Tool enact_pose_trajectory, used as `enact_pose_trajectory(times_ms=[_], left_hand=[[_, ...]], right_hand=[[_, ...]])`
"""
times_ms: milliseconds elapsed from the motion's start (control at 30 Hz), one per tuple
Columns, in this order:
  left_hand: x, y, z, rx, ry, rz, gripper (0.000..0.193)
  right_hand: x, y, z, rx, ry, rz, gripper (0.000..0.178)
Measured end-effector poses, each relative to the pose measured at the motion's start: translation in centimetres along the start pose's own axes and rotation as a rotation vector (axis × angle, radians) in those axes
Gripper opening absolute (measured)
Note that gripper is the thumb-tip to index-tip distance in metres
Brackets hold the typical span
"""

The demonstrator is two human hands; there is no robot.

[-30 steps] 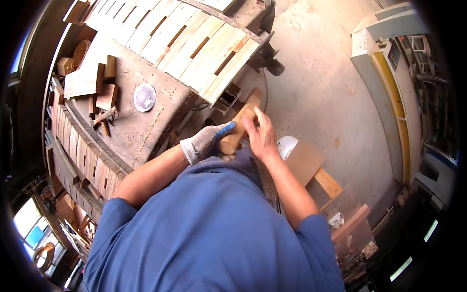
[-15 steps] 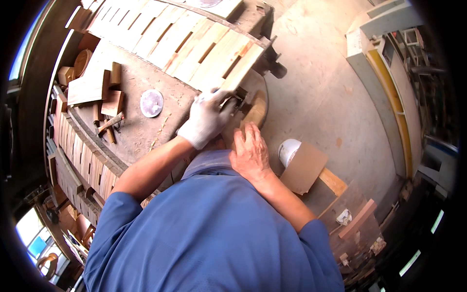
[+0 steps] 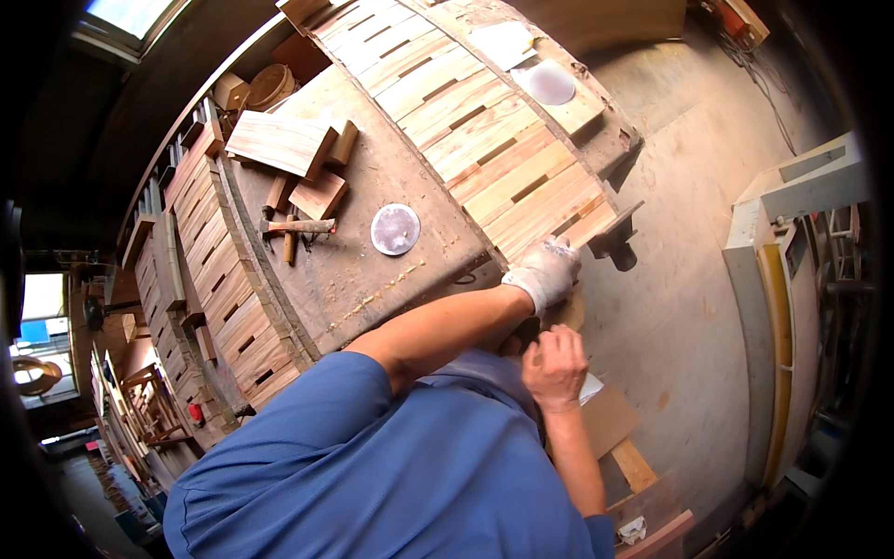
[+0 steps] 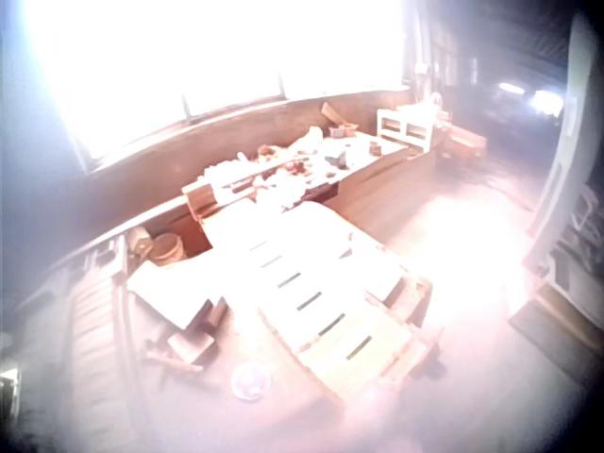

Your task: The person assembles a wooden pallet-like structure by inserting wooden slats into a frame and securing them with a hammer. They then move to a different area to adjust clamps on a large curved wooden board.

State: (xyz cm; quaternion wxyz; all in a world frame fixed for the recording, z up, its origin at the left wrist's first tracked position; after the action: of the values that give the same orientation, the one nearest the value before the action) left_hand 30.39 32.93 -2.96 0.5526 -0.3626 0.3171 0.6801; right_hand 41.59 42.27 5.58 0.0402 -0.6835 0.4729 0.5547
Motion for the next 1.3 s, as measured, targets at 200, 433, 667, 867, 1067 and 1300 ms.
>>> enact_pose_trajectory(times_ms=[200,433,667,867,1067,1300], left_hand=[[0.2,-0.2,-0.2,-0.01,-0.069,0.05,0.018],[0.2,-0.6,-0.6,-0.049,-0.117,0.07,0.017],[0.4,-0.2,-0.5,-0.021,-0.083,0.089,0.02],[-0.8,-0.2,-0.1,0.008,-0.072,0.134,0.02],[-0.7,-0.4,-0.2,-0.012,-0.106,0.116,0.019],[-0.3,-0.3,-0.3,-0.018,-0.122,0.101,0.019]], right_hand=[[-0.8,4.1,7.6,0.228,0.188,-0.112,0.012],[-0.5,6.4,15.0,0.414,0.216,-0.049,0.018],[1.4,6.9,18.1,0.276,-0.123,-0.067,0.018],[2.6,9.3,14.7,0.119,-0.559,-0.015,0.056],[1.7,9.5,17.0,0.438,-0.387,0.14,0.068],[2.1,9.7,18.9,0.433,-0.364,0.205,0.073]])
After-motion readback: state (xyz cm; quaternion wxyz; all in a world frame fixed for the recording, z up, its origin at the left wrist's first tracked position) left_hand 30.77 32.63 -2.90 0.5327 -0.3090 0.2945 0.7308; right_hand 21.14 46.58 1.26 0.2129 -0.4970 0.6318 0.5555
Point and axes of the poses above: each hand's wrist, its own y-axis towards the middle knuckle, its own x-axis out of the palm, z = x × y, the point moved 10 cm from there along y, towards the middle knuckle, and after that the axes turned 13 degrees about z, right-handed, at the moved point
